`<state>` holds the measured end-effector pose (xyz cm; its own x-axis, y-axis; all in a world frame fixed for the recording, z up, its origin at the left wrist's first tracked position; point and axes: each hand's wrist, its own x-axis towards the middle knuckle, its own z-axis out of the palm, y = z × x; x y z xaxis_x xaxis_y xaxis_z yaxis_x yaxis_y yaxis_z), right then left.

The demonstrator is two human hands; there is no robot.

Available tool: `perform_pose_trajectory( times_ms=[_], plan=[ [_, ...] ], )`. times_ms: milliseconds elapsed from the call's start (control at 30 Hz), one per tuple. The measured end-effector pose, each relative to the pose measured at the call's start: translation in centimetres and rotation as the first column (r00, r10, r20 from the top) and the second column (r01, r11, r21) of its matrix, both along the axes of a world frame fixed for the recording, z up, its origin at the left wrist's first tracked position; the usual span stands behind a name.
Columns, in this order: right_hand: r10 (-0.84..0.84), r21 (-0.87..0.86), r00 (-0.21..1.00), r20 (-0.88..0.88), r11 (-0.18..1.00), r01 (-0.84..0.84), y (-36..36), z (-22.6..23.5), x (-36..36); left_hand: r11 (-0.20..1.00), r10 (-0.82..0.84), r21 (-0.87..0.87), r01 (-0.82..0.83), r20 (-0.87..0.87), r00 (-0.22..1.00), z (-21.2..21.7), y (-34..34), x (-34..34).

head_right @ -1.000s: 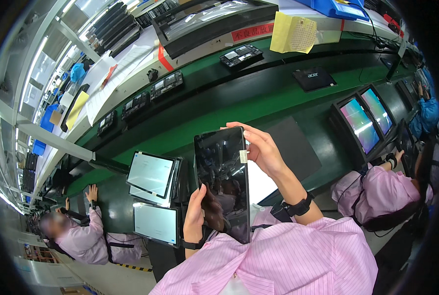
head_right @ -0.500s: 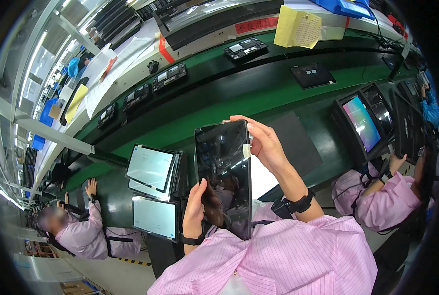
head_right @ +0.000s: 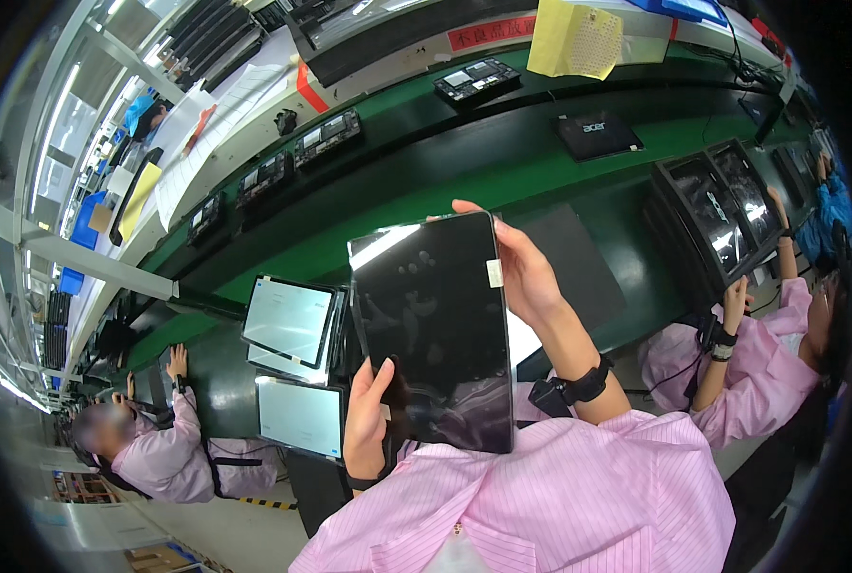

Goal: Testing and inspecting tablet computers on an electronics factory assembly line.

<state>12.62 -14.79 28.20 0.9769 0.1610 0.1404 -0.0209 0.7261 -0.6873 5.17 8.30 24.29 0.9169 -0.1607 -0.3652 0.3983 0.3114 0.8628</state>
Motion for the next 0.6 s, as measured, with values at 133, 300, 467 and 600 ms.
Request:
perform_pose_trajectory(
  times_ms=[133,300,467,600],
  plan=[
    [0.025,0.139,1.000,-0.012,0.990,-0.023,0.1,-0.2,-0.1,0.999,-0.005,0.041,0.000,0.116,0.993,1.7,-0.2,-1.0],
    [0.052,0.241,0.999,0.006,0.969,-0.052,0.3,-0.8,0.0,0.997,0.005,0.072,-0.015,0.136,0.991,2.5,-0.3,-1.6],
    [0.038,0.205,0.999,-0.020,0.978,-0.033,0.7,-1.0,0.0,0.995,-0.014,0.104,0.000,0.136,0.991,2.7,-0.1,-2.0],
    [0.016,0.170,1.000,0.010,0.985,-0.017,0.9,-1.0,-0.2,0.996,0.015,0.089,-0.028,0.140,0.990,2.8,-0.1,-2.2]
  ],
)
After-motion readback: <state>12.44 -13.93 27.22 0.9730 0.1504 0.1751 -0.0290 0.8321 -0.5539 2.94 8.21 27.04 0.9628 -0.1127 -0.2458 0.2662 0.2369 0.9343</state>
